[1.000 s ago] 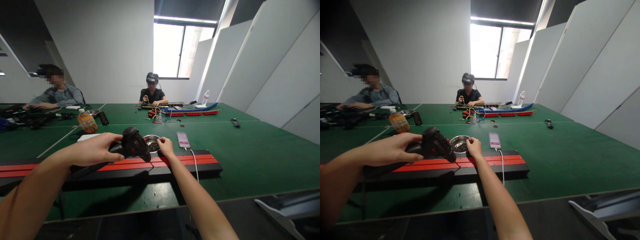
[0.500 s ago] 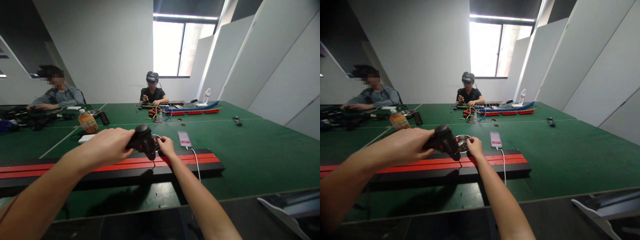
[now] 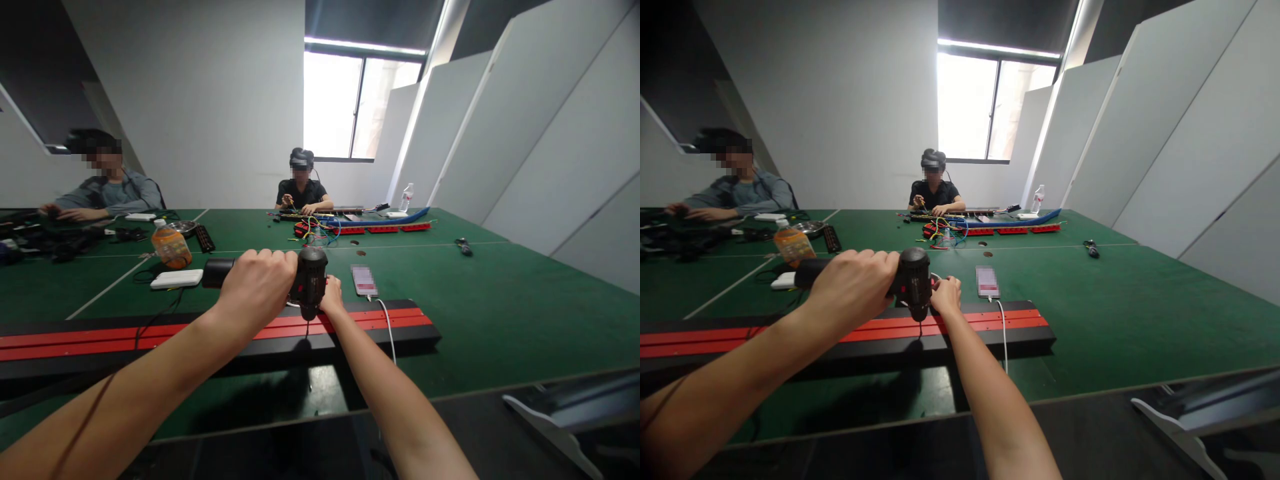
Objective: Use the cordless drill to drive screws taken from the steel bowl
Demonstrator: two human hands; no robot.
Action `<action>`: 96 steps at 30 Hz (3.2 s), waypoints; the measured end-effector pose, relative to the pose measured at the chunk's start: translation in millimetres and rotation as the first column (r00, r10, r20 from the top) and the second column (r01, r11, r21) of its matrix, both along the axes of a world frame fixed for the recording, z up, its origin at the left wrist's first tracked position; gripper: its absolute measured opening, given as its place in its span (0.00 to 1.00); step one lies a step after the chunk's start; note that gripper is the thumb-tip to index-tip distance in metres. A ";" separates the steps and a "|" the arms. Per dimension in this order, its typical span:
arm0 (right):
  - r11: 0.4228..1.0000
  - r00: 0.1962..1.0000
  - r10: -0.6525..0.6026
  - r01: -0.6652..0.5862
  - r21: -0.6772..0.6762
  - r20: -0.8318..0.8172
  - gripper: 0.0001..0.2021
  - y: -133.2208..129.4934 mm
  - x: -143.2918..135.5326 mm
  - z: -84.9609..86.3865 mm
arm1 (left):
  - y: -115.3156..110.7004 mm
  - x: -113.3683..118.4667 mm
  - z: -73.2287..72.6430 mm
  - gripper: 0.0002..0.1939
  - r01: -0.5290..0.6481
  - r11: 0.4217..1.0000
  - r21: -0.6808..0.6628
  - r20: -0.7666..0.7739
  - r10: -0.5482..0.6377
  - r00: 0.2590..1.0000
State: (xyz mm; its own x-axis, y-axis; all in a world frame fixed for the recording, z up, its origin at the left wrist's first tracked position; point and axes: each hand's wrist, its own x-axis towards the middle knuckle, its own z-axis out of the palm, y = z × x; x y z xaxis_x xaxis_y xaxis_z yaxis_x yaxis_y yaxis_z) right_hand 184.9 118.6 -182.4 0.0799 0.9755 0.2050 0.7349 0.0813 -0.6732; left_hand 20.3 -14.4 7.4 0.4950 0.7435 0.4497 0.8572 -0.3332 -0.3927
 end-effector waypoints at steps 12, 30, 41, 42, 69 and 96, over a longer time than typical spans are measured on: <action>0.969 0.955 0.165 -0.109 -0.223 0.248 0.29 -2.2 -12.6 9.5 | -2.3 -8.7 -5.4 0.06 -0.060 0.998 -0.005 0.051 0.060 0.997; 0.965 0.993 0.065 -0.037 -0.261 0.099 0.13 12.2 -8.1 -1.0 | 13.5 -100.4 -14.9 0.17 0.102 0.809 -0.579 0.465 0.225 0.856; 0.997 0.917 0.069 -0.080 -0.011 -0.394 0.15 27.5 4.5 -16.7 | 26.9 -107.1 -130.0 0.17 0.489 0.731 -0.476 0.687 0.656 -0.312; 0.997 0.883 0.071 -0.068 0.023 -0.464 0.16 27.9 6.5 -17.2 | 27.5 -103.4 -138.2 0.15 0.515 0.746 -0.423 0.664 0.642 -0.384; 0.979 0.829 0.205 -0.178 0.101 -0.520 0.23 19.4 13.0 -11.7 | 14.0 -97.7 -152.1 0.15 0.639 0.677 -0.366 0.661 0.672 -0.333; 0.987 0.780 0.160 -0.140 0.080 -0.604 0.19 21.9 12.7 -17.2 | 20.0 -104.7 -140.5 0.18 0.577 0.656 -0.486 0.806 0.591 0.007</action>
